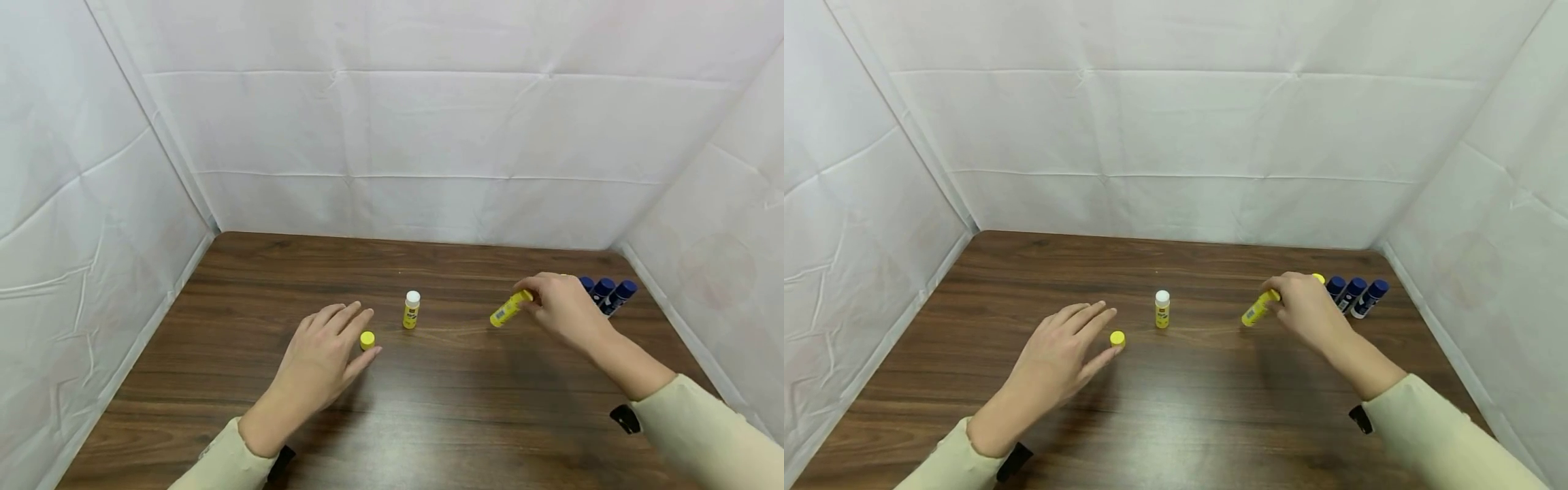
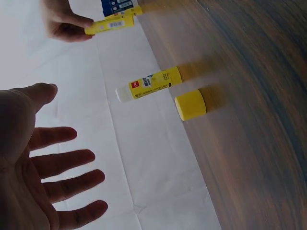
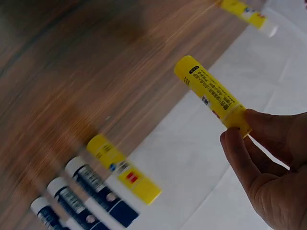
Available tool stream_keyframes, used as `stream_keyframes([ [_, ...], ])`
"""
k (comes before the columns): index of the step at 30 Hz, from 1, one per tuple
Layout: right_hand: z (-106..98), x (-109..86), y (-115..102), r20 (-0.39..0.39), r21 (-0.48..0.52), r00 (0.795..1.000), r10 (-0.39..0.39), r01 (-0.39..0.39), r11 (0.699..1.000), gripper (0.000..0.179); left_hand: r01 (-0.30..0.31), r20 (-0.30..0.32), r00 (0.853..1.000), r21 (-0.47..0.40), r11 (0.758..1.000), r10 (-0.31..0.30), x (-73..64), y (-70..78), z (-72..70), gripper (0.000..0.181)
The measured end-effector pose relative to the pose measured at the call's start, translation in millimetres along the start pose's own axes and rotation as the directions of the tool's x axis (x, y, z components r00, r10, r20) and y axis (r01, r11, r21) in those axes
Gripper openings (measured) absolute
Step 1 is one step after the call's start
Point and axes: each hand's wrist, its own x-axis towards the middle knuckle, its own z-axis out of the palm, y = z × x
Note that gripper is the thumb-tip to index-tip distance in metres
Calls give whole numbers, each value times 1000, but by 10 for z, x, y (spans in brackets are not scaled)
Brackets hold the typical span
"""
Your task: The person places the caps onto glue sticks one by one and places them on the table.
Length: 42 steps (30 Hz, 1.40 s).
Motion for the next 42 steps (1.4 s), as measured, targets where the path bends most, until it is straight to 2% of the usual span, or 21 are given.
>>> stream_keyframes([
  [7,37,178,252,73,-76,997,34,-29,997,29,57,103,993,63,996,-64,-33,11,4,63],
  [16,96,307,529,88,-161,996,26,-11,987,24,101,159,981,51,994,-108,-84,40,45,63],
  [29,128,365,641,139,-186,988,67,-40,982,24,124,183,974,49,991,-131,-110,79,73,64],
  [42,118,395,679,125,-186,992,36,-12,982,24,133,179,974,44,990,-139,-95,79,79,62],
])
